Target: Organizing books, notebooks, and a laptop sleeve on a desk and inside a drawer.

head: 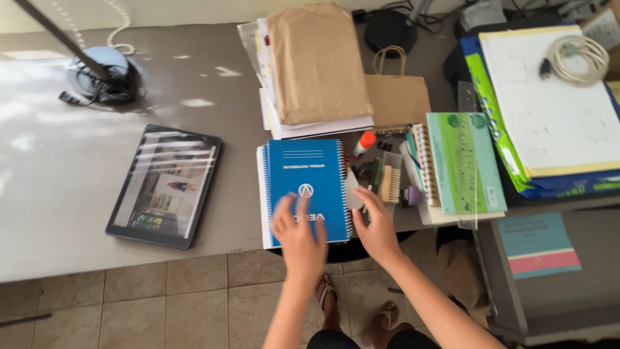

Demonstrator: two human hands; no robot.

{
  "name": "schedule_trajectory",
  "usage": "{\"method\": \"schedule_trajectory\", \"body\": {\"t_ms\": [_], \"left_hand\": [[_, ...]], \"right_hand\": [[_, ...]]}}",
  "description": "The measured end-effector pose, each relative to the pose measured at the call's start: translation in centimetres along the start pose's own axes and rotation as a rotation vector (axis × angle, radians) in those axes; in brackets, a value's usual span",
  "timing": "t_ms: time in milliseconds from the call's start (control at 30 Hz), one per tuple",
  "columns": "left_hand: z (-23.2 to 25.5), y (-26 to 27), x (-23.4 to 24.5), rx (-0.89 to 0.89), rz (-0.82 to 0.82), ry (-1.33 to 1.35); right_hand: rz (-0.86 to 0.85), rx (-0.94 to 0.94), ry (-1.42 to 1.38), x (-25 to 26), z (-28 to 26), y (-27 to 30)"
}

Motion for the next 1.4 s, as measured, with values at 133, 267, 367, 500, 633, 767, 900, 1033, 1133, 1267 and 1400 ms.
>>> {"method": "schedule_trajectory", "body": {"t_ms": [133, 267, 367, 500, 633, 767, 900, 1033, 1133, 1267, 1400], "left_hand": [[6.0, 4.0, -2.6, -0.105, -0.082, 0.081], [11.4, 7.5, -7.5, -0.175, -0.318, 0.275], [16.1, 9.6, -12.0, -0.270, -0.514, 0.371], [22.5, 13.2, -17.7, -0.429, -0.780, 0.425], [28.1, 16.9, -22.9, -0.461, -0.803, 0.540], [30.7, 24.2, -33.5, -0.032, -0.986, 0.665], [31.4, 33.6, -45.3, 0.667, -1.011, 0.921], [34.4, 36.6, -49.7, 0.833, -0.825, 0.881], [34.5, 37.3, -49.2, 1.163, -0.707, 0.628], [34.6, 37.1, -48.7, 1.211, -0.577, 0.555], [34.7, 37.1, -48.6, 1.196, -0.540, 0.525]], "right_hand": [[0.001, 0.045, -0.022, 4.1, -1.2, 2.3], [0.116, 0.136, 0.029, 10.3, 0.2, 5.4], [0.256, 0.128, 0.115, 16.6, 3.3, 8.0], [0.442, -0.027, 0.241, 26.3, 10.4, 12.8], [0.548, -0.249, 0.270, 34.6, 24.4, 20.4], [0.523, -0.648, 0.362, 38.3, 48.5, 31.1], [0.265, -0.740, 0.203, 39.5, 56.2, 29.6], [0.258, -0.737, 0.118, 39.9, 59.0, 26.0], [0.055, -0.835, 0.190, 39.3, 61.1, 23.8], [-0.032, -1.011, -0.159, 38.7, 61.9, 22.7], [-0.124, -0.922, 0.059, 40.7, 58.0, 20.5]]}}
Point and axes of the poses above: each hand's wrist, its own y-axis away from the middle knuckle, its own x-axis out of the back of the hand, z = x × y, the point moved 8 cm from there along -y, towards the middle knuckle, and after that the axes turned 3 degrees about -y, right-handed, at the moved point
